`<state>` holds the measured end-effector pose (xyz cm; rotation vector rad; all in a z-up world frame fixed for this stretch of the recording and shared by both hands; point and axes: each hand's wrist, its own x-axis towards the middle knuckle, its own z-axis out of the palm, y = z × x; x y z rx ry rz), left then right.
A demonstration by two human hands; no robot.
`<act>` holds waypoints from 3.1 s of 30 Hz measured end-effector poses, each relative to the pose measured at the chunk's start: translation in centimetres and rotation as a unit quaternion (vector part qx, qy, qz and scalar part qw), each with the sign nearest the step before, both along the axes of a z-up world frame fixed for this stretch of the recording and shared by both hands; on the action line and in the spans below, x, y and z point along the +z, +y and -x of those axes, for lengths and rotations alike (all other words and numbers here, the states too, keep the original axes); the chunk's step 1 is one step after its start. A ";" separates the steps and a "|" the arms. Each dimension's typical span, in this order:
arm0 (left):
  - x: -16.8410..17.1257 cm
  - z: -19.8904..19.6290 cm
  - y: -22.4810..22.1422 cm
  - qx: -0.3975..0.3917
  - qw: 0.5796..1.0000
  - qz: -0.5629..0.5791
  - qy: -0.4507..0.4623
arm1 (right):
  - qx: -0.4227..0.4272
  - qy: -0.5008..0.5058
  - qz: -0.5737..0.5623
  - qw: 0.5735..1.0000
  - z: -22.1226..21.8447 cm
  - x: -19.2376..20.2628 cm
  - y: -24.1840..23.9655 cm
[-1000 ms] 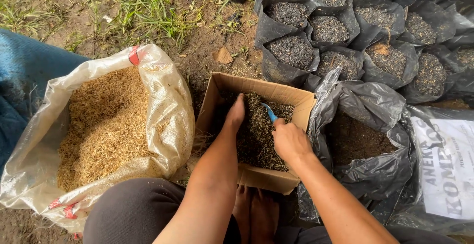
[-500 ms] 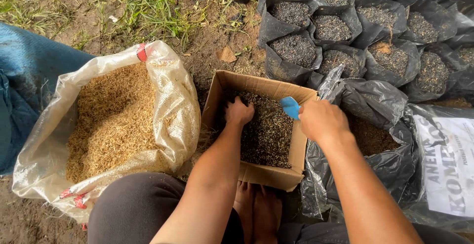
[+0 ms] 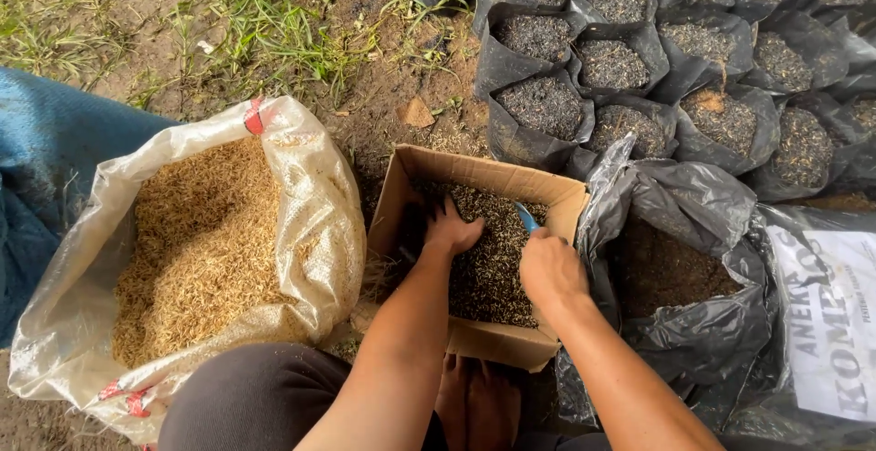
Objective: Mixing rice husks and soil components in a cardboard box to prepare a planting medium.
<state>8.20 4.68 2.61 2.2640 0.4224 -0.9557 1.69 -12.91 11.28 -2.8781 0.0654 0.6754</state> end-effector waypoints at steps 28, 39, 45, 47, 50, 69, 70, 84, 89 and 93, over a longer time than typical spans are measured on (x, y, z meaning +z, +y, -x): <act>-7.9 0.8 0.0 -0.083 0.907 -0.264 -0.317 | 0.029 0.085 0.023 0.996 -0.8 12.9 0.3; -14.0 2.2 3.1 0.045 0.986 -0.111 -0.112 | 0.115 0.115 -0.009 0.987 -0.2 13.0 2.1; -4.4 4.5 1.1 0.155 0.985 0.072 -0.019 | 0.120 0.166 0.000 0.979 -0.3 17.8 2.6; -7.6 3.5 1.4 0.184 0.976 0.120 -0.008 | 0.106 0.170 0.006 0.980 0.2 21.0 2.9; -0.4 5.1 0.8 0.137 0.982 0.129 0.016 | 0.090 0.164 0.032 0.982 -0.2 21.7 2.2; -13.9 6.2 -1.0 0.014 0.999 0.033 -0.036 | 0.115 0.180 0.055 0.975 1.2 11.2 1.0; -13.0 6.2 -0.9 0.013 0.999 0.032 -0.037 | 0.114 0.179 0.055 0.976 1.1 11.7 1.0; 4.0 5.2 -1.7 0.023 0.994 0.071 -0.081 | 0.053 0.061 0.036 0.996 0.6 16.7 1.8; 14.3 10.0 -0.6 0.042 0.998 0.031 0.042 | 0.044 0.057 0.072 0.995 0.1 10.5 0.8; 12.5 11.3 -0.8 -0.045 0.982 -0.038 0.182 | 0.032 0.100 0.119 0.987 1.4 6.5 0.9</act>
